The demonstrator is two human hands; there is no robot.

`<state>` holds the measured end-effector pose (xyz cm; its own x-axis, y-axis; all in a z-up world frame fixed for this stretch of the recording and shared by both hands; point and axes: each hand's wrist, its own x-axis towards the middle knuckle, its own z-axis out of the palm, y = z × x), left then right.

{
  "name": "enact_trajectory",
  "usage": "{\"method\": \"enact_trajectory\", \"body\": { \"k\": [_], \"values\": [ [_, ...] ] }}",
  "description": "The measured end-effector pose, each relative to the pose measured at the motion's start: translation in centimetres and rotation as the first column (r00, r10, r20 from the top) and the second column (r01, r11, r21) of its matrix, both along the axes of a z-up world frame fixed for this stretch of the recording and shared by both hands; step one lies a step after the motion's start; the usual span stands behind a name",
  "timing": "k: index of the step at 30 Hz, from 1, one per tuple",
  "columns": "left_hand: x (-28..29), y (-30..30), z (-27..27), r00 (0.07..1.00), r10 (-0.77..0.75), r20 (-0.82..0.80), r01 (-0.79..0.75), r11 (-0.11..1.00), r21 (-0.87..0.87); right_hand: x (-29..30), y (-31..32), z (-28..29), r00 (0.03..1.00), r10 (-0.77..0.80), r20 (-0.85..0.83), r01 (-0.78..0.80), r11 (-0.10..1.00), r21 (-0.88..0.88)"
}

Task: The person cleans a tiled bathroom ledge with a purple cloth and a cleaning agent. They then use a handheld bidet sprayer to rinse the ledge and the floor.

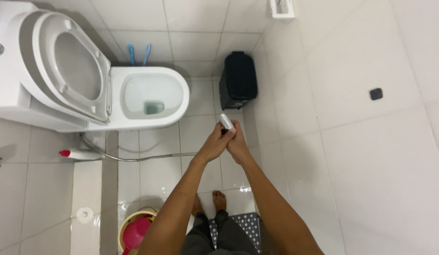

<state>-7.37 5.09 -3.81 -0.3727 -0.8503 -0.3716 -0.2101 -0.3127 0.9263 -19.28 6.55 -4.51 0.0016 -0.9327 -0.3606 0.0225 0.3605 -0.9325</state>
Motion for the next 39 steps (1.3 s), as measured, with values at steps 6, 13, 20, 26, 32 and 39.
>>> {"method": "enact_trajectory", "body": {
  "k": [6,13,20,26,32,39],
  "values": [
    [-2.9,-1.1,2.6,0.996,-0.017,-0.083,0.027,0.992,0.120,-2.7,-1.7,-2.1,0.888,-0.400,0.228,0.388,0.917,0.094],
    [-6.4,1.2,-1.4,0.995,-0.080,0.055,0.076,0.994,0.079,-5.6,0.0,-2.2,0.632,-0.775,-0.018,0.775,0.632,0.005],
    [-8.3,1.9,1.1,0.995,-0.028,0.097,0.013,0.988,0.155,-6.0,1.8,-1.8,0.664,-0.746,-0.055,0.748,0.664,0.011],
    [-9.1,2.2,-0.9,0.991,0.129,-0.041,-0.120,0.977,0.175,-5.8,2.7,-0.8,0.717,-0.697,-0.012,0.697,0.716,0.024],
    [-7.8,2.6,-0.6,0.927,0.362,-0.096,-0.325,0.905,0.275,-4.2,2.2,2.0,0.825,-0.565,0.001,0.564,0.825,0.023],
    [-3.2,2.7,-0.7,0.788,0.579,-0.210,-0.508,0.803,0.310,0.7,1.0,4.8,0.949,-0.286,-0.132,0.276,0.957,-0.095]
  ]
}}
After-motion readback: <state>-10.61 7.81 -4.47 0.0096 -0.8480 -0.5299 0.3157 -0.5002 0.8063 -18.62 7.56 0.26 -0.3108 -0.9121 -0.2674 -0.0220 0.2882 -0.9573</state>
